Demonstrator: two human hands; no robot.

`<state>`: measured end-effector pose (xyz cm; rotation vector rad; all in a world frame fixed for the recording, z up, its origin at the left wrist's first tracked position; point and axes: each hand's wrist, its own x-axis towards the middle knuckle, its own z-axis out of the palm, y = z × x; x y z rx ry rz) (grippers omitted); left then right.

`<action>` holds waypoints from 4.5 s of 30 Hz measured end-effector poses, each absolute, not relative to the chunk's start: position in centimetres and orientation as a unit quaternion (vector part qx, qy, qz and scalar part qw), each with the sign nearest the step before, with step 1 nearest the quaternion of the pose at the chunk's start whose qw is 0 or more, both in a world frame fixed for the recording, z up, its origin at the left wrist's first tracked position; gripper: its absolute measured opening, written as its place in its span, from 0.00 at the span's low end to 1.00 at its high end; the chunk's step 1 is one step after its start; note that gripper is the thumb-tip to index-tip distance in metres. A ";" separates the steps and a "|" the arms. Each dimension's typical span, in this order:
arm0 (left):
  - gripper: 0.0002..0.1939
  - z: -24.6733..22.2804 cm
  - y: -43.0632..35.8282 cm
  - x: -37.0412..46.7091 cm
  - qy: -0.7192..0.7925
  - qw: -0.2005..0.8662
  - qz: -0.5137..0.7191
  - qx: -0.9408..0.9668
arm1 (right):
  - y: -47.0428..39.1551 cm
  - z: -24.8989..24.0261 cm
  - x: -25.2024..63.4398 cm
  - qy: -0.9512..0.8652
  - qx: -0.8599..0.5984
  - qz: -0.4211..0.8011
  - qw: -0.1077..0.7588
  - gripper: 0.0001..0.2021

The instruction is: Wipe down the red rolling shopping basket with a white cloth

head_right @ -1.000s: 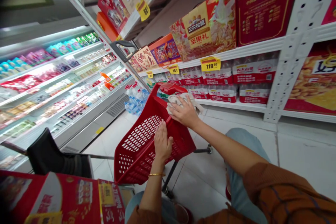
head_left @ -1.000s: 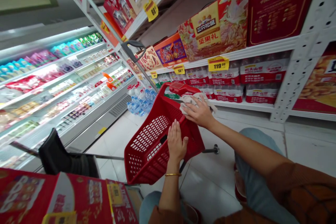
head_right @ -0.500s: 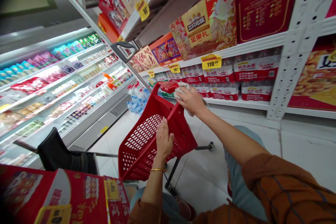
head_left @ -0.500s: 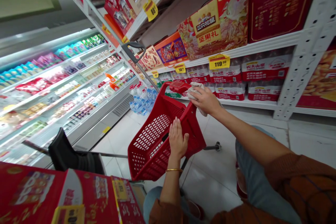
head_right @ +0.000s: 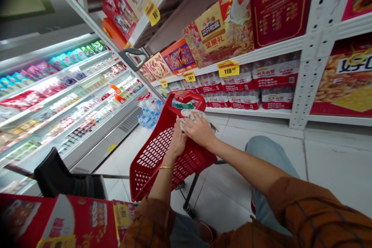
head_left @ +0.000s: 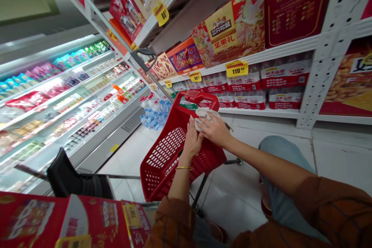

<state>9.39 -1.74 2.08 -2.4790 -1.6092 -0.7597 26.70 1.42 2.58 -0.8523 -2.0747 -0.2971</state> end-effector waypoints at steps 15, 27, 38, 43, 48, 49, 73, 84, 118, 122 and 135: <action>0.38 0.5 -1.0 7.9 -0.447 0.059 -0.234 -0.861 | 4.5 0.7 25.5 -0.760 -0.438 -0.082 0.472 0.21; 0.42 1.7 -1.3 9.1 -0.433 0.020 -0.235 -0.870 | 3.8 -3.2 24.6 -0.739 -0.454 -0.051 0.496 0.23; 0.46 2.7 -2.1 9.3 -0.439 -0.028 -0.222 -0.870 | 2.7 -9.0 22.8 -0.706 -0.470 -0.051 0.527 0.29; 0.45 2.4 -1.8 9.1 -0.433 -0.028 -0.230 -0.871 | 0.8 -13.7 22.8 -0.728 -0.465 -0.073 0.499 0.29; 0.43 2.3 -1.8 8.9 -0.439 -0.028 -0.225 -0.869 | -1.4 -17.1 23.2 -0.742 -0.439 -0.090 0.500 0.28; 0.44 2.2 -1.8 8.8 -0.438 -0.025 -0.227 -0.870 | -1.7 -17.4 23.2 -0.745 -0.435 -0.092 0.497 0.27; 0.42 2.4 -2.5 8.9 -0.454 -0.043 -0.248 -0.855 | -2.5 -10.7 25.7 -0.722 -0.372 -0.058 0.580 0.29; 0.43 3.2 -3.6 9.9 -0.483 -0.032 -0.226 -0.845 | 2.4 -8.4 22.5 -0.676 -0.383 -0.167 0.608 0.31; 0.46 2.7 -3.4 7.8 -0.451 -0.079 -0.257 -0.851 | -1.8 -18.3 21.6 -0.762 -0.391 -0.059 0.513 0.22; 0.47 2.8 -3.2 7.4 -0.457 -0.084 -0.252 -0.849 | -2.9 -18.6 22.7 -0.783 -0.374 -0.053 0.495 0.24; 0.45 2.3 -3.1 6.2 -0.458 -0.110 -0.290 -0.833 | -2.1 -7.9 22.1 -0.759 -0.374 -0.078 0.528 0.26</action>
